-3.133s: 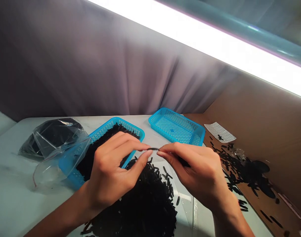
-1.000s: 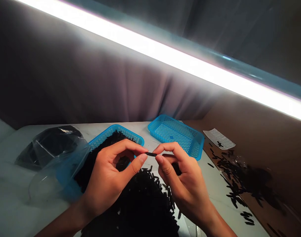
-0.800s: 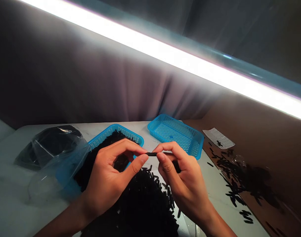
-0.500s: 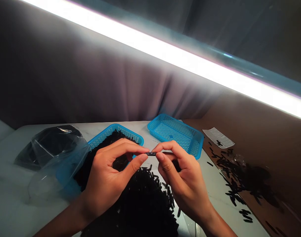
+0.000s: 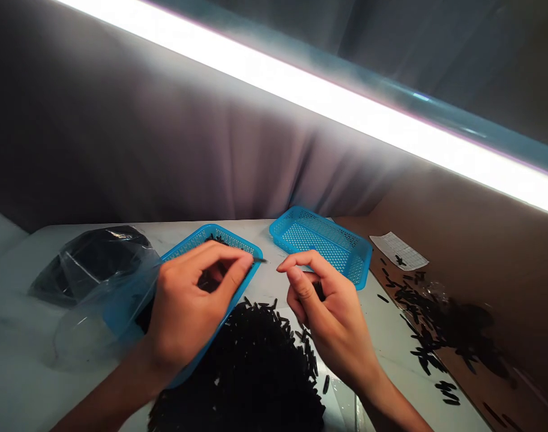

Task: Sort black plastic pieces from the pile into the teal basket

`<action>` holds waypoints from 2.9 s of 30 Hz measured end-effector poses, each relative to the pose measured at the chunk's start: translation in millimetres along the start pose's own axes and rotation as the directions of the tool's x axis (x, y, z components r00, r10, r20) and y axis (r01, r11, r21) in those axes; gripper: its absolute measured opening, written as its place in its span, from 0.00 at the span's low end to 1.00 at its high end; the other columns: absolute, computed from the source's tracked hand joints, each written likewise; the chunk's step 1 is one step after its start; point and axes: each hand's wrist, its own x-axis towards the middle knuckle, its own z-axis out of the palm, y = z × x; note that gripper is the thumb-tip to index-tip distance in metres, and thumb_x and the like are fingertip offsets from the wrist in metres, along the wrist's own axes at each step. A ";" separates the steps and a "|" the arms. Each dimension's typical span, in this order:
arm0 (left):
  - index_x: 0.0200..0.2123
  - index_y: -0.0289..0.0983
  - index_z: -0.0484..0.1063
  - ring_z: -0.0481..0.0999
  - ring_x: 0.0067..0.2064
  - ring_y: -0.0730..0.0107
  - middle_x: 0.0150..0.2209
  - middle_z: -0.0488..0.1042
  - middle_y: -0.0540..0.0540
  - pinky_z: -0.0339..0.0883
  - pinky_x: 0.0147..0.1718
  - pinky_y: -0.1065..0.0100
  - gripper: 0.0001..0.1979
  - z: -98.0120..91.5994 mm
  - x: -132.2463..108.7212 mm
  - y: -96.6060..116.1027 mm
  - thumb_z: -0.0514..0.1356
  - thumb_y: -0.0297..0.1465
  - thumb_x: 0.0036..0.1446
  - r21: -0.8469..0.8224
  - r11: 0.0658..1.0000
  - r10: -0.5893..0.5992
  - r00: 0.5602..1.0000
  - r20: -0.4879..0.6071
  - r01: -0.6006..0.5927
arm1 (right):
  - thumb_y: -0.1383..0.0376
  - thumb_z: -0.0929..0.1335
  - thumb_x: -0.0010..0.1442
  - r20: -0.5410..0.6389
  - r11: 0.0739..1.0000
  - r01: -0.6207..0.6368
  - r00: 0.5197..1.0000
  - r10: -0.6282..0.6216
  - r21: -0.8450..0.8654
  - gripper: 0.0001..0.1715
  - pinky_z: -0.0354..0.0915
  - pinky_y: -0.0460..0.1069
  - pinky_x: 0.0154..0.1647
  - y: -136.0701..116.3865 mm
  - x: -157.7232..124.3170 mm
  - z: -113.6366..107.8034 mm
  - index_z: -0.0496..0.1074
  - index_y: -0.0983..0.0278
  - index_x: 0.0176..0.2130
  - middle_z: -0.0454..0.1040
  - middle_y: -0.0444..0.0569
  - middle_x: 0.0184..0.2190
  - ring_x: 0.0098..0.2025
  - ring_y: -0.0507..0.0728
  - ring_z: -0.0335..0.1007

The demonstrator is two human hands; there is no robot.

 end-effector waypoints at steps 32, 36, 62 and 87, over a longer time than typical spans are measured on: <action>0.39 0.41 0.81 0.74 0.29 0.75 0.33 0.81 0.53 0.70 0.29 0.72 0.08 2.2 -7.3 10.4 0.66 0.23 0.60 -0.028 0.996 0.084 0.989 0.122 -0.081 | 0.51 0.71 0.67 0.113 0.997 -0.069 0.992 0.063 0.043 0.17 0.46 0.45 0.22 14.4 11.5 5.6 0.72 0.62 0.43 0.55 0.32 0.17 0.20 0.48 0.47; 0.41 0.39 0.82 0.75 0.32 0.74 0.35 0.81 0.50 0.72 0.31 0.72 0.07 0.7 -9.1 10.4 0.67 0.24 0.60 -0.052 0.991 0.130 0.986 0.105 -0.125 | 0.58 0.73 0.66 0.025 0.988 0.090 0.996 -0.087 -0.129 0.09 0.49 0.47 0.24 8.3 7.2 2.9 0.75 0.62 0.41 0.56 0.33 0.17 0.21 0.48 0.49; 0.39 0.41 0.81 0.82 0.35 0.71 0.34 0.84 0.53 0.77 0.37 0.70 0.04 -7.2 -4.8 15.7 0.68 0.27 0.62 -0.060 0.983 0.175 0.982 0.063 -0.172 | 0.59 0.73 0.65 -0.075 0.968 0.145 0.984 -0.164 -0.205 0.10 0.55 0.47 0.24 -4.5 2.7 -5.9 0.81 0.61 0.32 0.69 0.40 0.20 0.22 0.49 0.56; 0.42 0.36 0.77 0.76 0.38 0.66 0.36 0.80 0.47 0.73 0.40 0.63 0.04 30.4 -26.9 8.1 0.65 0.23 0.64 -0.101 0.932 0.362 0.891 0.273 -0.348 | 0.47 0.69 0.67 -0.038 0.916 -0.174 0.979 0.201 0.362 0.26 0.53 0.44 0.25 36.5 16.2 24.3 0.71 0.64 0.30 0.62 0.38 0.19 0.22 0.48 0.54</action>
